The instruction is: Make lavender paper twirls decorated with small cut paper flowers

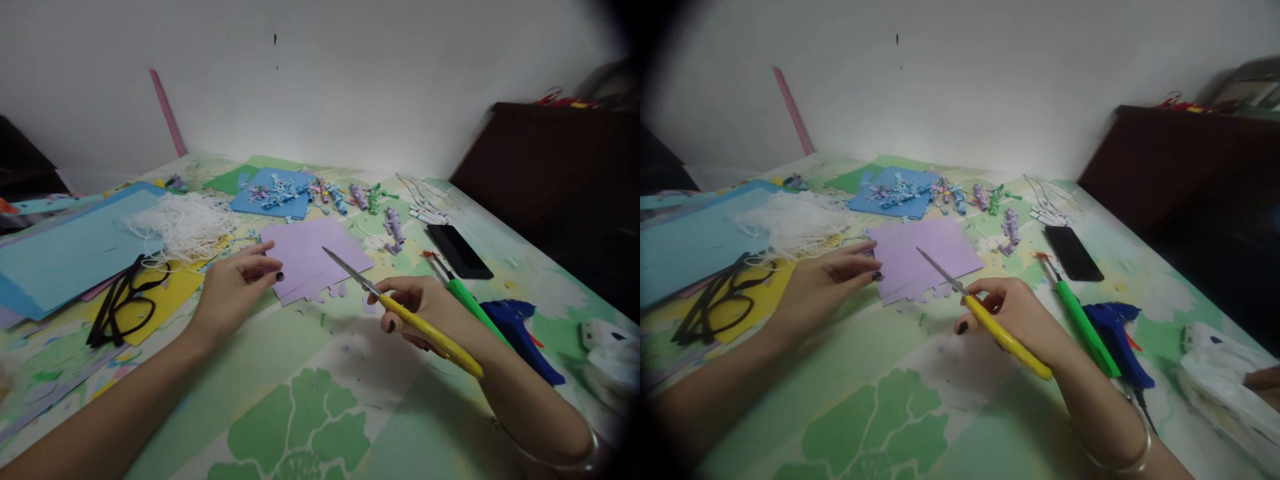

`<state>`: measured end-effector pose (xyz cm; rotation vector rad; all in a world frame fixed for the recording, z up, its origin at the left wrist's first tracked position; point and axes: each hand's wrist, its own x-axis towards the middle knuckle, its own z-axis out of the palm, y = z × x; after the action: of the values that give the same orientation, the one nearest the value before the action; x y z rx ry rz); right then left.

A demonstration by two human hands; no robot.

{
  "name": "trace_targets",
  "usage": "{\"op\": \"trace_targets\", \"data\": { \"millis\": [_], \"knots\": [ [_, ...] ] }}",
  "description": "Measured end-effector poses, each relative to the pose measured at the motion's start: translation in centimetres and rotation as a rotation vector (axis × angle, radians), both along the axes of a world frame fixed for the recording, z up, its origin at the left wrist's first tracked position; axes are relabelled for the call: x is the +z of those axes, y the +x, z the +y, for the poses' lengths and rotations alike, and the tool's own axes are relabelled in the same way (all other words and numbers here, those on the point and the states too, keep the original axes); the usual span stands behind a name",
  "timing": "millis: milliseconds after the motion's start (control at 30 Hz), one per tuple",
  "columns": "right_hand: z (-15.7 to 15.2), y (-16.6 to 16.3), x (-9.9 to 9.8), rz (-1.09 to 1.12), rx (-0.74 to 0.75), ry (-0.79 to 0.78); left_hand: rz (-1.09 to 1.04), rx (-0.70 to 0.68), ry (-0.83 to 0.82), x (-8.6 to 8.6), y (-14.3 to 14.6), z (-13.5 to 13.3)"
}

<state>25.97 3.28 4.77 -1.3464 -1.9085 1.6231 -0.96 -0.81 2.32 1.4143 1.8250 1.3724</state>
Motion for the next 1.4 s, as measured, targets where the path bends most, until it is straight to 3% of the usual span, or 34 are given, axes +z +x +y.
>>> {"op": "trace_targets", "data": {
  "millis": [100,200,333,533,767,1033,1400],
  "knots": [
    [-0.1,-0.1,-0.2,0.066,-0.059,-0.004,-0.066,0.000,0.075,0.3,0.1,-0.2],
    [-0.3,-0.6,-0.5,0.089,-0.084,0.043,-0.263,-0.059,0.104,0.4,0.5,-0.5],
    [-0.9,-1.4,-1.2,0.059,-0.031,0.231,-0.433,-0.123,0.094,0.3,0.8,-0.8],
    [-2.3,-2.4,-1.9,-0.100,-0.027,0.501,-0.478,-0.160,0.009,0.3,2.0,-1.4],
    [-3.4,-3.0,-3.0,-0.135,-0.003,0.791,-0.823,-0.241,-0.069,-0.1,3.0,-1.9],
    [-3.7,-3.2,-3.3,-0.238,0.005,0.858,-1.017,-0.244,-0.188,-0.5,3.5,-2.2],
    [-4.0,-3.2,-3.5,-0.268,0.017,0.909,-0.985,-0.340,-0.091,-0.7,4.1,-2.7]
  ]
}}
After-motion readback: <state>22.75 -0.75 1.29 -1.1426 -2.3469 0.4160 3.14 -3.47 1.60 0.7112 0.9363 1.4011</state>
